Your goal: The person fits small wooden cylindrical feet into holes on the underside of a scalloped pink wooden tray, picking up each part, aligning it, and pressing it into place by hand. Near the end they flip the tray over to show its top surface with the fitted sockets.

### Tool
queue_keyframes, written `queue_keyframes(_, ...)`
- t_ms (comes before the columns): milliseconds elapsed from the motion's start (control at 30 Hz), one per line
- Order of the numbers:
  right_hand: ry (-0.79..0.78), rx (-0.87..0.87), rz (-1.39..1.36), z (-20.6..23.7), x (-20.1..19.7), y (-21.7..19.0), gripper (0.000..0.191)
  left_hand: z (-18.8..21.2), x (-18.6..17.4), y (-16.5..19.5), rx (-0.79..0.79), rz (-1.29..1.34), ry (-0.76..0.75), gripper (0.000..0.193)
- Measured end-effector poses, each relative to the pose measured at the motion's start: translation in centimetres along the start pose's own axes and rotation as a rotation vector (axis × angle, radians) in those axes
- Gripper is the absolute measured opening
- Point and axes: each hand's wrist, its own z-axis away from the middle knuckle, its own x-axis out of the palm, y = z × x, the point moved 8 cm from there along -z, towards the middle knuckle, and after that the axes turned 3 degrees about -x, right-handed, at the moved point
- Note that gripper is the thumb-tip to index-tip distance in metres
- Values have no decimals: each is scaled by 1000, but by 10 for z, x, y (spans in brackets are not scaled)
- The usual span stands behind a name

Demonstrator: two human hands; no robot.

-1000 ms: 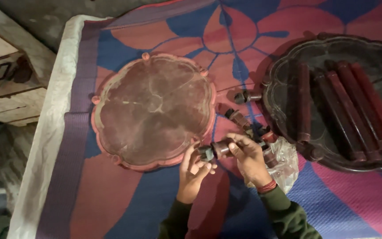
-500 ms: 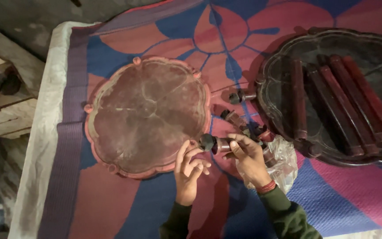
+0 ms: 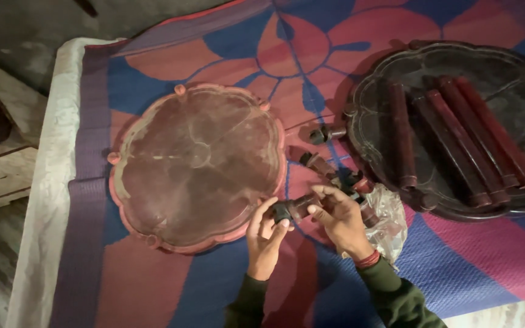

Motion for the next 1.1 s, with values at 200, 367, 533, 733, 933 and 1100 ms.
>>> queue_keyframes(200, -163, -101, -2, 3, 27, -27, 63, 3, -4, -4, -43, 2, 21, 58)
queue_keyframes(367, -196, -213, 154, 7, 35, -35, 67, 6, -2, -5, -13, -73, -34, 67)
queue_keyframes(533, -169, -312, 263, 10, 32, -34, 66, 8, 0, -13, -86, 27, -34, 72)
queue_keyframes(733, -184, -184, 58, 8, 26, -21, 69, 10, 3, -23, -143, 119, -21, 70)
queue_keyframes(933, -214, -72, -102, 11, 25, -19, 70, 16, 4, -24, -125, 106, -30, 55)
queue_keyframes(1100, -292, -222, 58, 13, 37, -34, 66, 19, -2, -21, -143, 170, 24, 63)
